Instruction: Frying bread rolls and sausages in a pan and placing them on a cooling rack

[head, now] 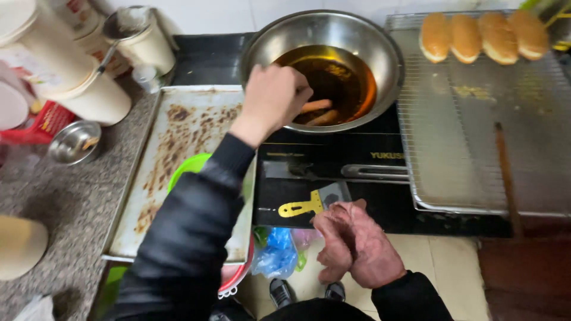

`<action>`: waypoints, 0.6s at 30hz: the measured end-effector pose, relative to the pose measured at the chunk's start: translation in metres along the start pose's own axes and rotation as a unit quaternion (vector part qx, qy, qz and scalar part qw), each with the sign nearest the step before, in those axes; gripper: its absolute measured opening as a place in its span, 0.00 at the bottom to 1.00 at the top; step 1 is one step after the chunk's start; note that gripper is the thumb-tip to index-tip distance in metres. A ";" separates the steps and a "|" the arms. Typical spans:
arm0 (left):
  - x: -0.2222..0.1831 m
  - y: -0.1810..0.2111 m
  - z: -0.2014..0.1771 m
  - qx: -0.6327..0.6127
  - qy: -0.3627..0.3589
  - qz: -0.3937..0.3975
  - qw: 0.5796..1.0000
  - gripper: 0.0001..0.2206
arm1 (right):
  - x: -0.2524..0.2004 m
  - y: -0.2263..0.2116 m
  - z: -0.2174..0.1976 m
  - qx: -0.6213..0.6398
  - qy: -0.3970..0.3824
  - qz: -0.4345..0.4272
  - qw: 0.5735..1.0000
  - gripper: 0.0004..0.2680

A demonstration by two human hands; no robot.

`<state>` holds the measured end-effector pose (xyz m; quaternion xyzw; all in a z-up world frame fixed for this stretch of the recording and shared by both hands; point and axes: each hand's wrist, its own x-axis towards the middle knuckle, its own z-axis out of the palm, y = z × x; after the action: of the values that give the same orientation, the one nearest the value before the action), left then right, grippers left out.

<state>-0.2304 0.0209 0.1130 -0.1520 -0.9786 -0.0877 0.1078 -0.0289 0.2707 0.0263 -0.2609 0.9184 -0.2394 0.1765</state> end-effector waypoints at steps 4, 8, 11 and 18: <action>-0.094 -0.033 -0.047 0.017 0.085 -0.066 0.994 0.16 | 0.002 0.009 0.028 0.525 0.069 0.006 0.848 0.12; -0.168 -0.112 0.006 0.034 -0.056 -0.280 0.958 0.16 | 0.010 -0.054 -0.016 0.708 -0.071 0.002 0.702 0.10; -0.214 -0.164 0.088 0.004 -0.127 -0.353 0.927 0.18 | 0.034 0.018 0.043 -0.032 0.105 -0.205 0.973 0.37; -0.229 -0.136 0.144 -0.077 -0.200 -0.429 0.878 0.36 | 0.038 0.007 0.043 0.017 0.078 -0.191 0.978 0.36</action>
<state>-0.0867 -0.1416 -0.0987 0.2602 -0.9388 -0.1683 -0.1506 -0.0424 0.2395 -0.0201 -0.4087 0.8585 -0.3039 0.0597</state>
